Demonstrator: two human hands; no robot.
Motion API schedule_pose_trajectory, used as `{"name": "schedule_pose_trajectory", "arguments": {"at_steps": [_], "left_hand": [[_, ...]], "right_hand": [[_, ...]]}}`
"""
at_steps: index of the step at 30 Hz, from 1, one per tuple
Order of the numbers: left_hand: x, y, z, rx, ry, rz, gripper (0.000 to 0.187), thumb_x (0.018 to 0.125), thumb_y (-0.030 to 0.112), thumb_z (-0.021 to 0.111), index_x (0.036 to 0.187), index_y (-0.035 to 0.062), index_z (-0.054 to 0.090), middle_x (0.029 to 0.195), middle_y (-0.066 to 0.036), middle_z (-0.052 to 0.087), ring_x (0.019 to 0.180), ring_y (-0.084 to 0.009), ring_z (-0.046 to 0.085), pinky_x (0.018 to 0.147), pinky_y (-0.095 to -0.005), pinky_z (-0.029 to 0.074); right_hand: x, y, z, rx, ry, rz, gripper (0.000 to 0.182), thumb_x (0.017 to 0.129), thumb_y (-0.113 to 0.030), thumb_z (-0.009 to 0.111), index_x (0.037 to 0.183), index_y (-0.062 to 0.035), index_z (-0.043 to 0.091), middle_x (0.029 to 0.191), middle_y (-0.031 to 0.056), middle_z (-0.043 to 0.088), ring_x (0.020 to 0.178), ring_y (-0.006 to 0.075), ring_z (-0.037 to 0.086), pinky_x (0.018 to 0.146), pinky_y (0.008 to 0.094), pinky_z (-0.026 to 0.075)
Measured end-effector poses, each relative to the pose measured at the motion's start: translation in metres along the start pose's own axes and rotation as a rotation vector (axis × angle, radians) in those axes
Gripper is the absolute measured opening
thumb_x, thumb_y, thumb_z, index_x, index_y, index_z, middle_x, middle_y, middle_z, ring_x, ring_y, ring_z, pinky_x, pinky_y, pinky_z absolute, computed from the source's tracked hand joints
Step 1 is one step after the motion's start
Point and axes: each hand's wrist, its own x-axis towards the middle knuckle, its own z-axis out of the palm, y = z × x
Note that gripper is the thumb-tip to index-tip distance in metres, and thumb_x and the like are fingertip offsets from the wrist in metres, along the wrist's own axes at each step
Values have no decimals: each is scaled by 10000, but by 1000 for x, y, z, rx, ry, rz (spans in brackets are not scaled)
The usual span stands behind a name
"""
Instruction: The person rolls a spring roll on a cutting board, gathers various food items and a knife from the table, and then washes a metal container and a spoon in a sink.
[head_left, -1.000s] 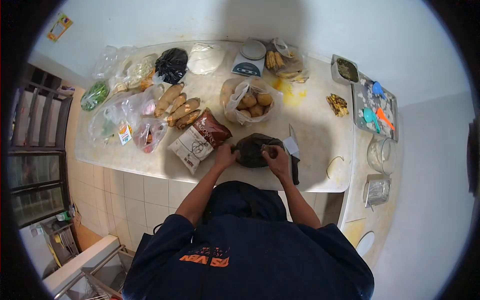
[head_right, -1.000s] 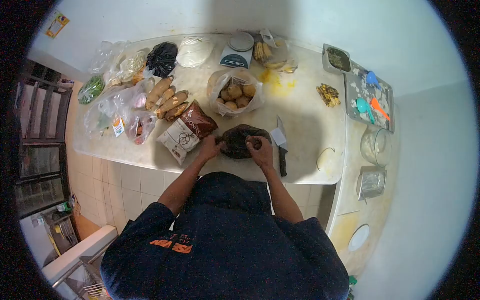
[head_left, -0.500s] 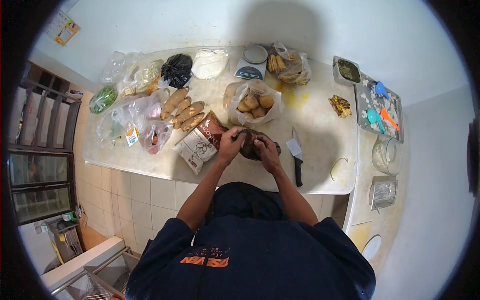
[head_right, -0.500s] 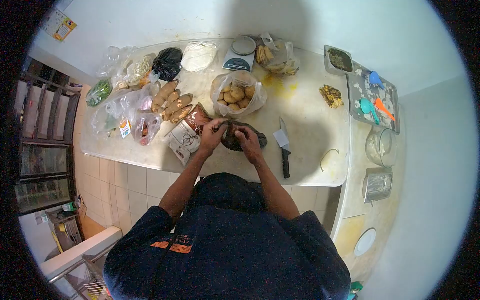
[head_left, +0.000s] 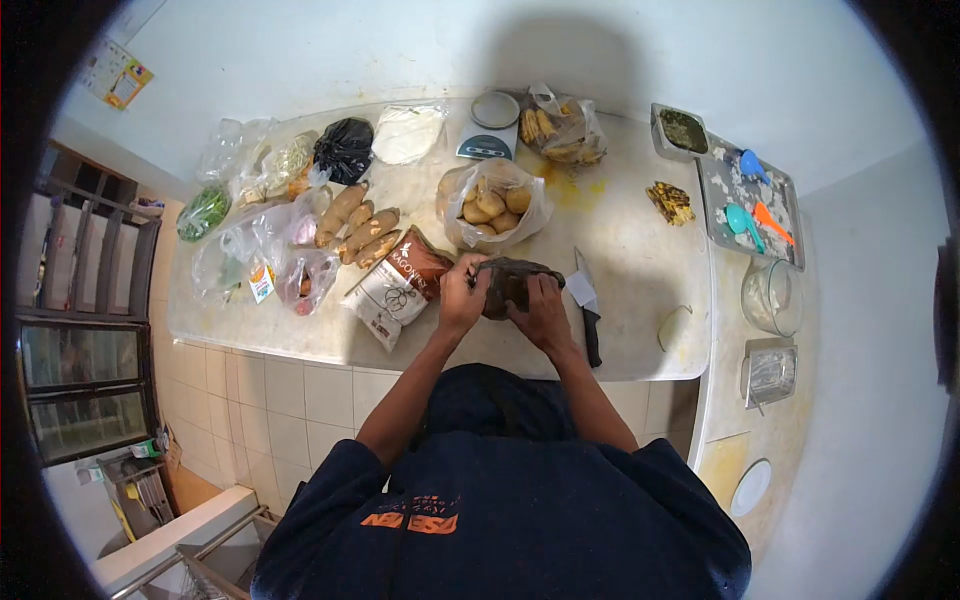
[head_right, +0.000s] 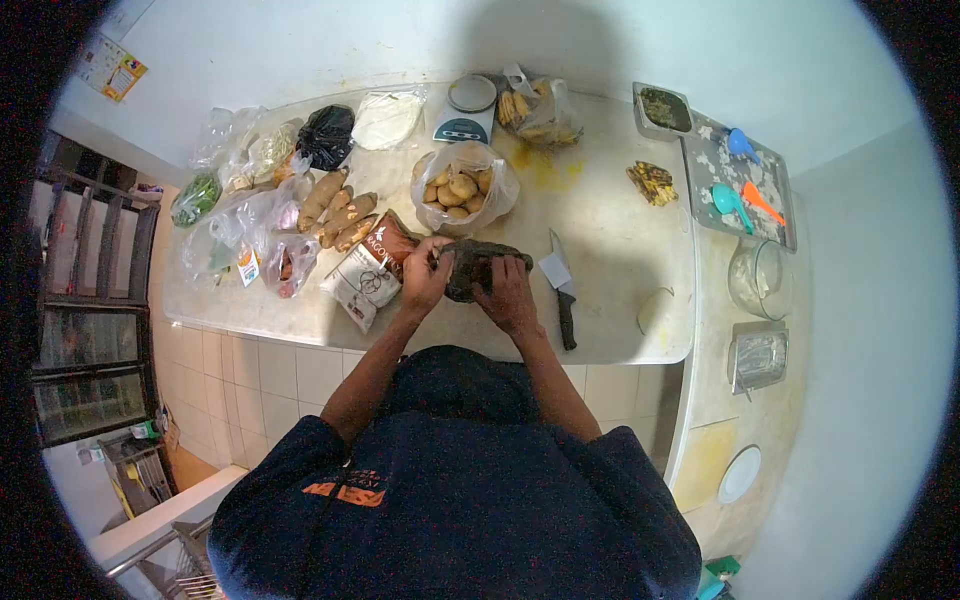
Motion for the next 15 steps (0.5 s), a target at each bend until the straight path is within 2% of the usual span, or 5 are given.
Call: {"name": "schedule_pose_trajectory", "arguments": {"at_steps": [5,8,11,12,15], "left_hand": [[2,5,-9,1,13,5,159,891,68,601,1026,-15,615,710,-45,574,562,-108,565,532,-276,448],[3,8,-11,2,3,5,153,881,51,602,1015,-23,613,754,-58,600,598,-125,587,565,-280,468],[5,8,-5,-19,-6,124,148,857,32,619,996,-19,619,812,-79,631,685,-160,617,639,-301,494],[5,10,-1,-26,-8,183,147,848,25,627,989,-15,622,833,-87,642,720,-173,626,667,-311,503],[-1,53,7,-62,-214,24,163,803,-3,645,966,-3,629,859,-110,643,815,-220,632,762,-329,507]], "right_hand": [[-7,1,-16,78,-56,-5,511,764,-242,749,1172,-13,543,1197,226,481,1161,427,446,1007,492,386],[-16,-4,-40,-4,-1,-189,397,695,-227,810,985,-29,625,1238,214,469,1153,388,455,965,449,419],[-38,15,-37,-252,143,-186,290,682,-182,820,885,-56,655,1308,183,434,1208,377,428,980,446,408],[-39,17,-36,-194,169,-113,296,687,-154,814,917,-56,656,1339,188,413,1204,378,446,973,439,421],[-33,21,-34,129,140,47,307,701,-60,785,980,-50,658,1387,191,402,1165,345,518,933,402,465]]}}
